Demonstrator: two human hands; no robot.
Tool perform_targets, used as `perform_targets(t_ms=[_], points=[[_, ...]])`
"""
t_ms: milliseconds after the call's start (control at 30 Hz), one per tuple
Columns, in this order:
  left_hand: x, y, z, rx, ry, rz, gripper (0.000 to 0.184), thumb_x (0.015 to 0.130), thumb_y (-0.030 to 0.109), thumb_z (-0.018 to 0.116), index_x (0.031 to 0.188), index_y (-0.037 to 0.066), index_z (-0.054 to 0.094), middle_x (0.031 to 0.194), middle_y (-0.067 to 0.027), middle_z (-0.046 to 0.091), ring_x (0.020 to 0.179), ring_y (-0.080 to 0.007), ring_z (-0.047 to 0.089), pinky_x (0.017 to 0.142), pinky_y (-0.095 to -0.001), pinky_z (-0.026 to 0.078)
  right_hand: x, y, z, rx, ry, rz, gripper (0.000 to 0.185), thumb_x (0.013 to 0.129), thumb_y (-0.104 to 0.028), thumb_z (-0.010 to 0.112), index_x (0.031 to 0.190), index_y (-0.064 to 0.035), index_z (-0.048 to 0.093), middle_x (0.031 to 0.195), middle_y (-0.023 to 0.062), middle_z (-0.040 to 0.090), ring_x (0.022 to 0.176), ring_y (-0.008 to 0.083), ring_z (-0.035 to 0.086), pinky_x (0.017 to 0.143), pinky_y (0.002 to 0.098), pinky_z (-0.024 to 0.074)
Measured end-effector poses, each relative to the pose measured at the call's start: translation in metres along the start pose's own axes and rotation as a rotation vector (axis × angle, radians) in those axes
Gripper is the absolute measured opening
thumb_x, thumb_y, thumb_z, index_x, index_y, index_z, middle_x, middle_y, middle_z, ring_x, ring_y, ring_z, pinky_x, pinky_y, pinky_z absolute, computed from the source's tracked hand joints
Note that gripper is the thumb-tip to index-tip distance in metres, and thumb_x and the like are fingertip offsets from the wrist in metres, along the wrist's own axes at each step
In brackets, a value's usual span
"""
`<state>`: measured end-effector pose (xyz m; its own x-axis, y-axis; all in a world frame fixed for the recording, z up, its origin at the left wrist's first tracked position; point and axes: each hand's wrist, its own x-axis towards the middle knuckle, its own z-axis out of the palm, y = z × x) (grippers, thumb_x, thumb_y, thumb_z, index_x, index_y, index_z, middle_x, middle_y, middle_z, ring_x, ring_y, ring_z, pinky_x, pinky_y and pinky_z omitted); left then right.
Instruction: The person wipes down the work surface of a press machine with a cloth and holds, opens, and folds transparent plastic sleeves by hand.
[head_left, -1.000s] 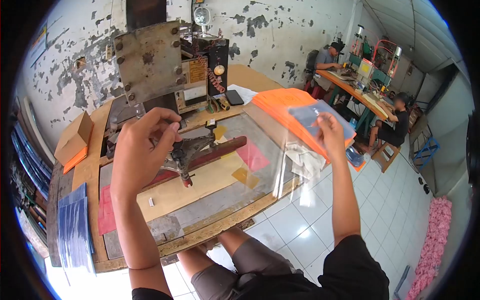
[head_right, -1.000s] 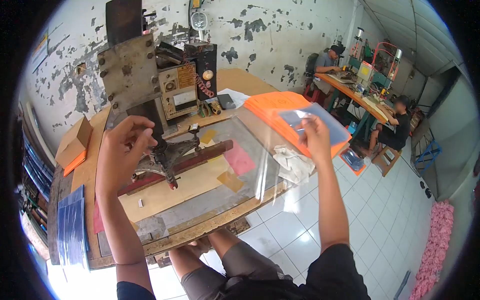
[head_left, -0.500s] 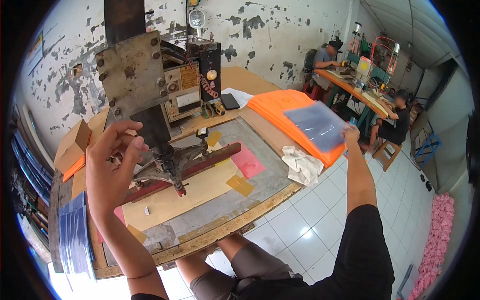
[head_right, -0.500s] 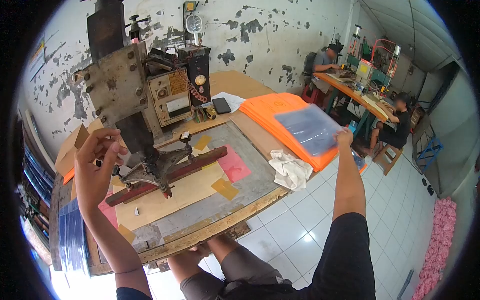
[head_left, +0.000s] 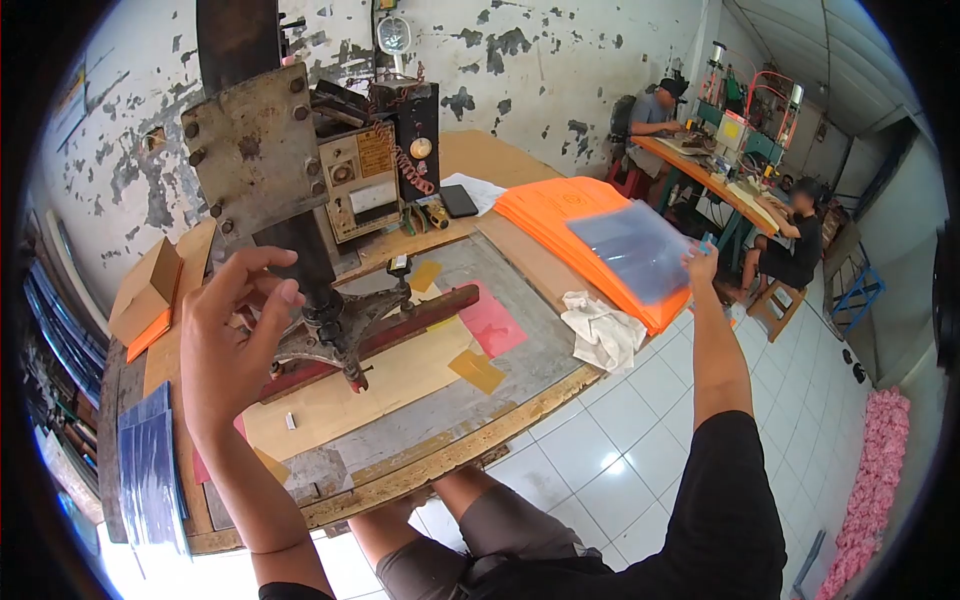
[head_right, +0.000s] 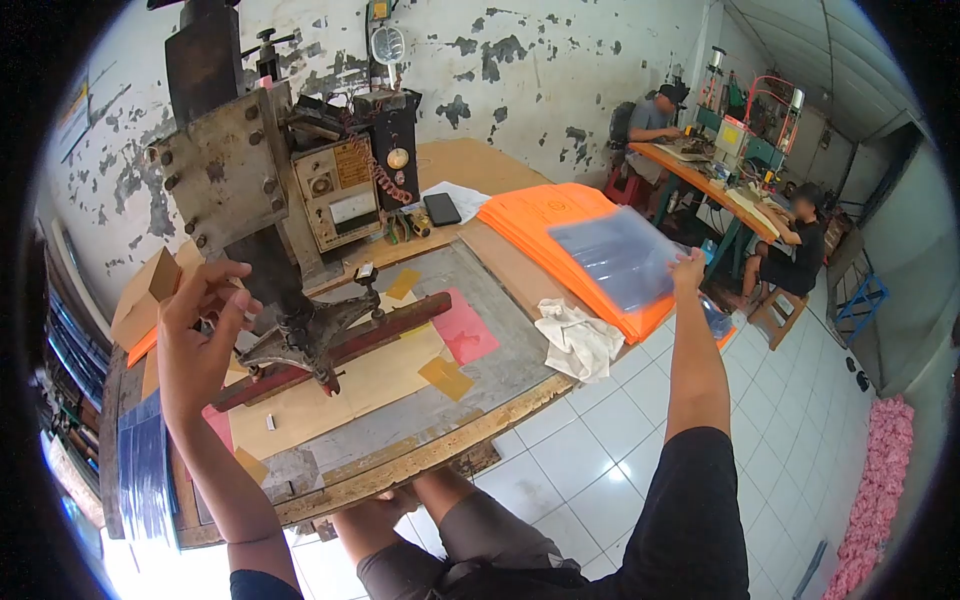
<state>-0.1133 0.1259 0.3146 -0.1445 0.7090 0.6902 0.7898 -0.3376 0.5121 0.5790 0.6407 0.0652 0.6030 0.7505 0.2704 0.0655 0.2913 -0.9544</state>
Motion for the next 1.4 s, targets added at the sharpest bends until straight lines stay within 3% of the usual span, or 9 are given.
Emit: perform_targets(t_ms=[100, 300, 533, 733, 833, 933, 1000, 1233, 1400], points=[[0.000, 0.004, 0.000, 0.015, -0.022, 0.002, 0.020, 0.103, 0.002, 0.069, 0.122, -0.002, 0.073, 0.087, -0.0064, 0.075, 0.079, -0.0119, 0.072, 0.073, -0.0270, 0.056, 0.017, 0.016, -0.004, -0.092, -0.053, -0.021, 0.052, 0.105, -0.003, 0.054, 0.156, -0.0102, 0.045, 0.147, 0.0244, 0.059, 0.099, 0.0328, 0.078, 0.078, 0.0460, 0.0636], [-0.019, 0.032, -0.005, 0.129, 0.019, 0.143, 0.020, 0.098, 0.002, 0.073, 0.118, -0.001, 0.075, 0.085, -0.0081, 0.078, 0.075, -0.0118, 0.071, 0.073, -0.0273, 0.055, -0.094, -0.067, 0.010, -0.858, 0.279, -0.402, 0.078, 0.099, -0.015, 0.072, 0.168, -0.0047, 0.036, 0.164, 0.0258, 0.049, 0.156, 0.0422, 0.042, 0.129, 0.0560, 0.0312], [-0.071, 0.101, -0.001, -0.029, -0.059, 0.390, 0.019, 0.085, 0.015, 0.088, 0.102, 0.014, 0.082, 0.077, 0.0005, 0.078, 0.062, -0.0183, 0.073, 0.057, -0.0306, 0.053, -0.351, -0.134, 0.034, -0.355, -0.586, -0.879, 0.053, 0.102, -0.022, 0.073, 0.150, -0.0046, 0.060, 0.159, 0.0190, 0.056, 0.148, 0.0407, 0.051, 0.125, 0.0514, 0.0357], [-0.178, 0.048, 0.055, -0.134, -0.780, -0.043, 0.019, 0.102, 0.031, 0.072, 0.109, 0.016, 0.080, 0.079, -0.0061, 0.078, 0.068, -0.0284, 0.076, 0.064, -0.0410, 0.059, -0.474, -0.162, 0.066, -0.307, -1.051, -0.973, 0.041, 0.101, -0.024, 0.075, 0.138, -0.0095, 0.069, 0.136, 0.0124, 0.070, 0.134, 0.0366, 0.061, 0.117, 0.0522, 0.0405], [-0.320, -0.058, 0.130, 0.195, -0.957, -0.415, 0.035, 0.107, 0.044, 0.062, 0.115, 0.015, 0.080, 0.099, -0.0146, 0.082, 0.092, -0.0368, 0.080, 0.081, -0.0546, 0.061, -0.476, -0.131, 0.093, -0.269, -1.002, -0.796, 0.038, 0.103, -0.025, 0.072, 0.137, -0.0086, 0.069, 0.136, 0.0137, 0.070, 0.133, 0.0361, 0.061, 0.117, 0.0507, 0.0410], [-0.465, -0.112, 0.164, 0.508, -0.679, -0.460, 0.042, 0.104, 0.045, 0.065, 0.113, 0.006, 0.080, 0.127, -0.0213, 0.075, 0.128, -0.0409, 0.065, 0.100, -0.0565, 0.052, -0.487, -0.125, 0.103, -0.337, -0.970, -0.681, 0.040, 0.104, -0.028, 0.072, 0.139, -0.0086, 0.067, 0.139, 0.0148, 0.067, 0.135, 0.0372, 0.058, 0.117, 0.0517, 0.0411], [-0.482, -0.088, 0.170, 0.531, -0.426, -0.601, 0.042, 0.102, 0.045, 0.067, 0.112, 0.007, 0.080, 0.125, -0.0205, 0.076, 0.129, -0.0402, 0.063, 0.104, -0.0556, 0.049, -0.491, -0.127, 0.102, -0.428, -0.953, -0.753, 0.040, 0.105, -0.028, 0.071, 0.139, -0.0088, 0.067, 0.141, 0.0149, 0.066, 0.136, 0.0373, 0.057, 0.118, 0.0516, 0.0411], [-0.454, -0.107, 0.192, 0.553, -0.947, -0.660, 0.047, 0.096, 0.054, 0.071, 0.103, 0.009, 0.085, 0.115, -0.0180, 0.074, 0.116, -0.0375, 0.067, 0.098, -0.0546, 0.050, -0.487, -0.125, 0.097, -0.418, -1.015, -0.618, 0.035, 0.106, -0.028, 0.072, 0.135, -0.0091, 0.070, 0.139, 0.0138, 0.066, 0.136, 0.0380, 0.057, 0.117, 0.0513, 0.0436], [-0.448, -0.127, 0.211, 0.780, -0.872, -0.466, 0.059, 0.093, 0.064, 0.073, 0.112, 0.009, 0.084, 0.123, -0.0150, 0.073, 0.124, -0.0326, 0.066, 0.096, -0.0495, 0.051, -0.481, -0.124, 0.097, -0.375, -1.041, -0.576, 0.033, 0.105, -0.025, 0.073, 0.133, -0.0078, 0.071, 0.138, 0.0147, 0.067, 0.134, 0.0387, 0.060, 0.117, 0.0509, 0.0452]])
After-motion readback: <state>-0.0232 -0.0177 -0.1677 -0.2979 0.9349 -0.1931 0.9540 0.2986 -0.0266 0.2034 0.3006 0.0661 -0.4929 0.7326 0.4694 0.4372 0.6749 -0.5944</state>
